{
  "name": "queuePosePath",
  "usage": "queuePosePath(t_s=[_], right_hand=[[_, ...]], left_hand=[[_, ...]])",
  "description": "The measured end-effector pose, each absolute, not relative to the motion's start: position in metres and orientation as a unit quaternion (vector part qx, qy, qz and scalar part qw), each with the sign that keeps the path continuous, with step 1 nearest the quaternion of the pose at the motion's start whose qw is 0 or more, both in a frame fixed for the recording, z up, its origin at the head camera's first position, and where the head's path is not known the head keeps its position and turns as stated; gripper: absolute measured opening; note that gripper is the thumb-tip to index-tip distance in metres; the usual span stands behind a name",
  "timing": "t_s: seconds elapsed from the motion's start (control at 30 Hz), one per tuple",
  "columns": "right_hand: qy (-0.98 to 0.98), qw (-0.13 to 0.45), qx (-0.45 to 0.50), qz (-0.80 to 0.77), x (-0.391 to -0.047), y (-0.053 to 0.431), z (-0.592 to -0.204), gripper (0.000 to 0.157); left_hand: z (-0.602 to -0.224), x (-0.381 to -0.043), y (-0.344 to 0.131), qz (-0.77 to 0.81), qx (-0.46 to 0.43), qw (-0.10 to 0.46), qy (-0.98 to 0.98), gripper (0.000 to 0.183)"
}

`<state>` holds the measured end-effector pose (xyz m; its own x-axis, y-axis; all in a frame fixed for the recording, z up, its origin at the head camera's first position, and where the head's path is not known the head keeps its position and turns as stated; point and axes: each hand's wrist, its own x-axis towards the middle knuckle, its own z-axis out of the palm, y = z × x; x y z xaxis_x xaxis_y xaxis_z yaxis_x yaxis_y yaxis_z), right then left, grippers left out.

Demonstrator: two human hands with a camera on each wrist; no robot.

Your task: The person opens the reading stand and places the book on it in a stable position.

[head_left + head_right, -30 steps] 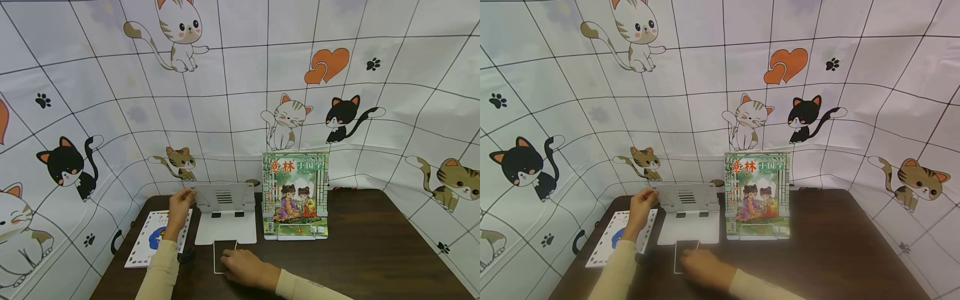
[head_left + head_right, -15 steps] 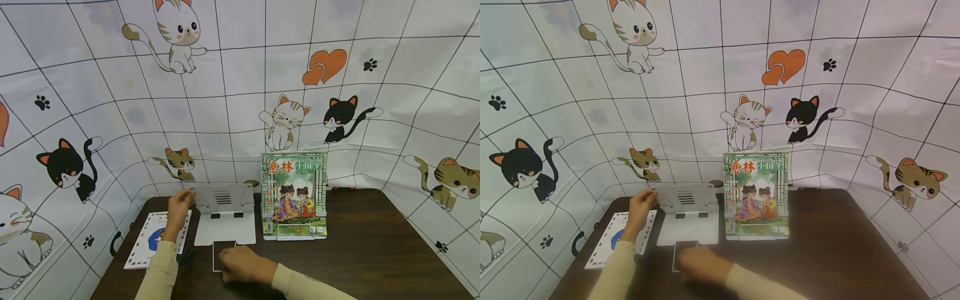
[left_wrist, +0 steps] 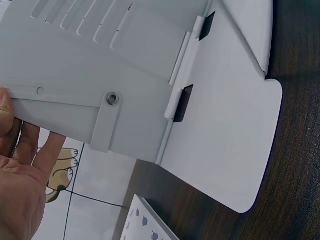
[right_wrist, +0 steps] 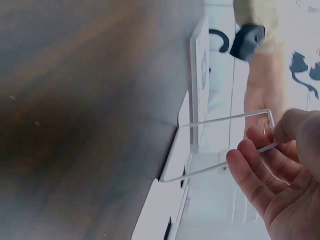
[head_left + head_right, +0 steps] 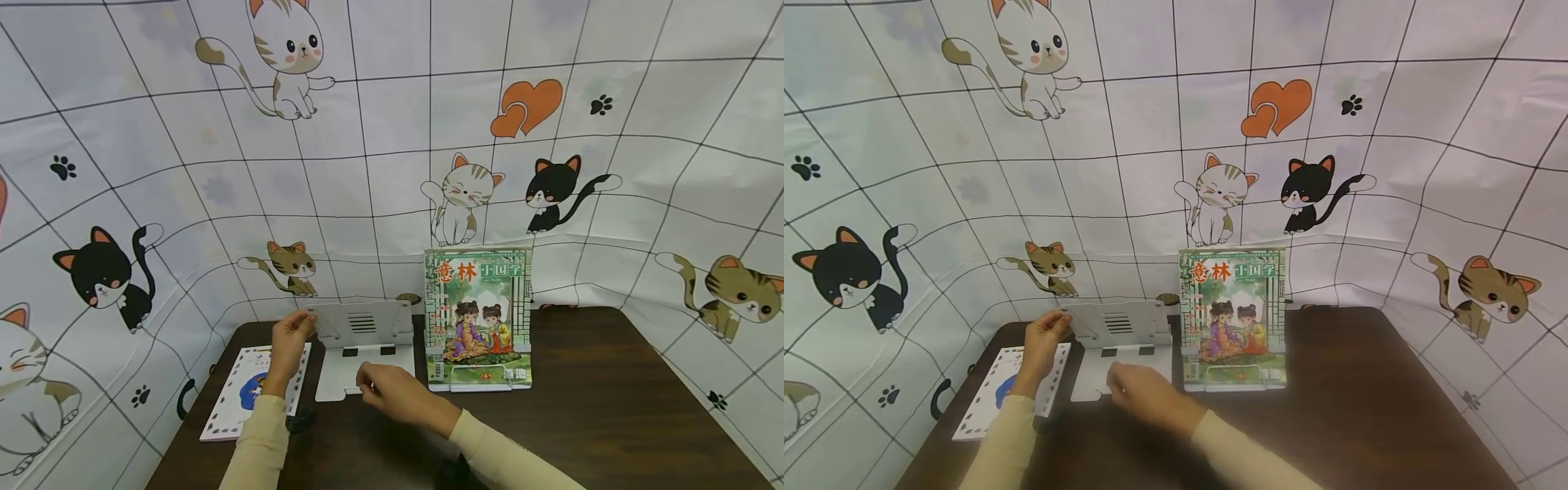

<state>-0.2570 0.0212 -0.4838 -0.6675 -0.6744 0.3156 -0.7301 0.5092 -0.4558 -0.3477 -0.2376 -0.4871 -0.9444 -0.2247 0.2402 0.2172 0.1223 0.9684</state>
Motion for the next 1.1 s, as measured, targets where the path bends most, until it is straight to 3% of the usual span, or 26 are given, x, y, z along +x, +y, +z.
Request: queuePosePath(t_s=[0.13, 0.4, 0.87, 1.1], right_hand=[[-0.868, 0.046, 0.375, 0.322, -0.266, 0.023, -0.48, 0.014], [-0.874, 0.048, 0.35, 0.335, -0.287, 0.03, -0.494, 0.012], [-0.852, -0.049, 0.273, 0.443, -0.311, 0.03, -0.518, 0.013], [-0.852, -0.052, 0.247, 0.459, -0.317, 0.029, -0.523, 0.012]], left_hand=[[-0.488, -0.347, -0.238, -0.663, -0.006, 0.169, -0.729, 0.016], [-0.488, -0.348, -0.239, -0.664, -0.004, 0.158, -0.731, 0.014], [-0.488, -0.345, -0.238, -0.665, -0.002, 0.161, -0.729, 0.019], [-0.489, -0.344, -0.237, -0.661, -0.001, 0.165, -0.732, 0.018]])
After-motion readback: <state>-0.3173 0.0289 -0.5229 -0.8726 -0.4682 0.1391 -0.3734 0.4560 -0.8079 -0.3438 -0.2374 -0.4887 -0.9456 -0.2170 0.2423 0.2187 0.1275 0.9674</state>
